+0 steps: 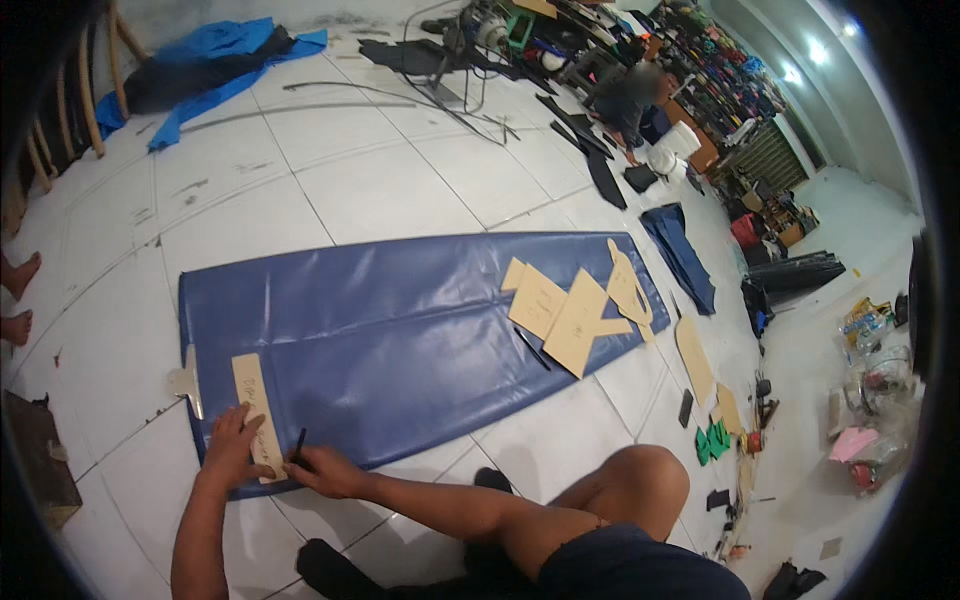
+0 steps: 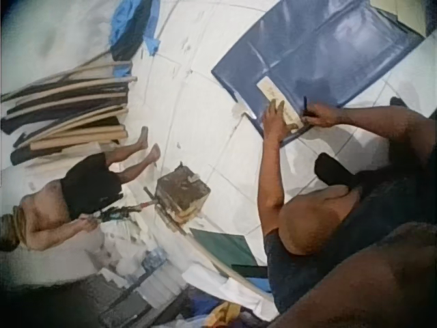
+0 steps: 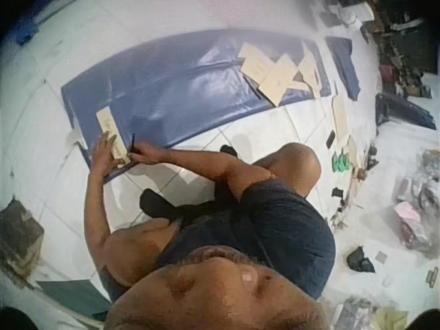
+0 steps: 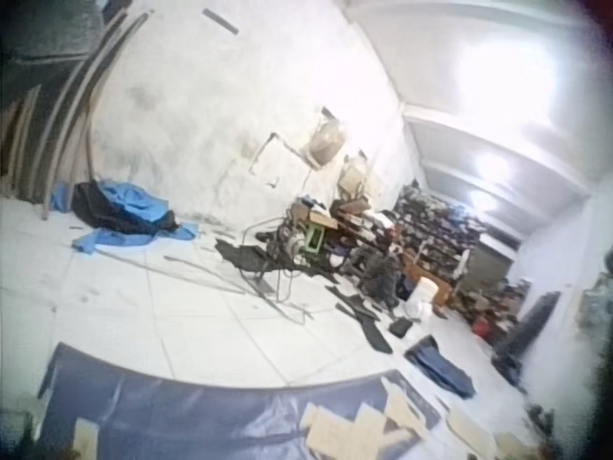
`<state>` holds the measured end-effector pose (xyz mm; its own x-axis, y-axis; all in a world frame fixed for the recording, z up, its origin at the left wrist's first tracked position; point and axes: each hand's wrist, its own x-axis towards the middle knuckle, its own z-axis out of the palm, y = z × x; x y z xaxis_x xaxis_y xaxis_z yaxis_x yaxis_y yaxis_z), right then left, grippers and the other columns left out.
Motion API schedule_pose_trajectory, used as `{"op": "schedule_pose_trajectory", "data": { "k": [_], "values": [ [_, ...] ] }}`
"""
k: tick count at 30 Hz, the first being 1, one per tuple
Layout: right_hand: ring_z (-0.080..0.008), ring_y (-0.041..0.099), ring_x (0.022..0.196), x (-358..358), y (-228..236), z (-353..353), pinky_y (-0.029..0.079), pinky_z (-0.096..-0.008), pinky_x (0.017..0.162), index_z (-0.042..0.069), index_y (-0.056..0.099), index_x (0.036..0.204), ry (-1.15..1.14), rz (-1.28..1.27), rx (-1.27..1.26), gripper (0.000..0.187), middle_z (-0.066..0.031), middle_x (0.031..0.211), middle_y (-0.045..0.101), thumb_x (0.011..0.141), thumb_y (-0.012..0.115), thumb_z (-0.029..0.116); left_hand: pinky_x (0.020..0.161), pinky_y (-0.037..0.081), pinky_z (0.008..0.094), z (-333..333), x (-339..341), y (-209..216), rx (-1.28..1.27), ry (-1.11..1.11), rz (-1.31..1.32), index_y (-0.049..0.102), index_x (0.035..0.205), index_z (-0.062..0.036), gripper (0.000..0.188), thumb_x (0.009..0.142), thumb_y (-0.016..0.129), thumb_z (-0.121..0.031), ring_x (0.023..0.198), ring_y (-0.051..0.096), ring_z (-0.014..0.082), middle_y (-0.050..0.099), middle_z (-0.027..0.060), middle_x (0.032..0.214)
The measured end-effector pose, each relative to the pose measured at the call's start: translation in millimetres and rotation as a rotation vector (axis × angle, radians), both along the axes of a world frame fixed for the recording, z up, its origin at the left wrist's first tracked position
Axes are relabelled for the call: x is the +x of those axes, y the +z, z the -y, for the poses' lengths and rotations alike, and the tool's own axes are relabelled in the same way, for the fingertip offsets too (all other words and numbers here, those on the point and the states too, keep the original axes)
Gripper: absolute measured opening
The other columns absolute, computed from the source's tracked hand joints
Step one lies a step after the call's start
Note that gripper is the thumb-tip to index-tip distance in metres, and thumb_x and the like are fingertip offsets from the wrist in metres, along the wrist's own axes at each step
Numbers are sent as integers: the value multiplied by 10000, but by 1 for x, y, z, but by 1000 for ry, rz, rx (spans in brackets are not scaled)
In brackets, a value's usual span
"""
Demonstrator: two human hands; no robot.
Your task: The person marks outlines onto blue material using various cardboard templates and a marking pen.
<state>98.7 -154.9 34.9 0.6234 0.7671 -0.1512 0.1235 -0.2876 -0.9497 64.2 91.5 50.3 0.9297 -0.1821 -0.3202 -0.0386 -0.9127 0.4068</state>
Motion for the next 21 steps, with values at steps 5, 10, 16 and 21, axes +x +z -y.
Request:
{"op": "schedule_pose_trajectory", "data": {
  "k": [5, 10, 16, 21],
  "values": [
    [-255, 677, 886, 0, 6, -12, 517, -387, 813, 42, 614, 1214, 5, -205, -48, 276, -158, 964, 714, 1026, 596, 243, 1222, 256, 529, -5, -9, 5, 21, 34, 30, 485, 1483, -115, 1085, 553, 966, -402, 1490, 290, 417, 343, 174, 1600],
    [-181, 690, 817, -4, -3, -23, 541, -346, 747, 50, 672, 1157, 72, -27, -221, 247, -116, 907, 728, 1008, 618, 238, 1224, 266, 524, -13, -10, -11, 44, -10, 42, 495, 1477, -141, 1013, 584, 941, -314, 1478, 320, 396, 372, 170, 1584],
    [-113, 622, 853, -4, 4, -35, 529, -310, 742, 13, 636, 1110, 23, -163, 85, 165, -54, 971, 689, 997, 638, 134, 1219, 266, 511, -13, -3, -1, 78, -15, 69, 442, 1515, -172, 921, 704, 872, -244, 1496, 285, 385, 321, 143, 1616],
    [-102, 620, 862, -17, 19, -38, 531, -298, 765, -1, 662, 1116, 102, -179, 47, 162, -72, 998, 720, 1007, 630, 115, 1205, 285, 512, -3, -14, -7, 53, 18, 67, 454, 1504, -165, 890, 719, 859, -271, 1492, 293, 367, 326, 131, 1608]
  ]
}}
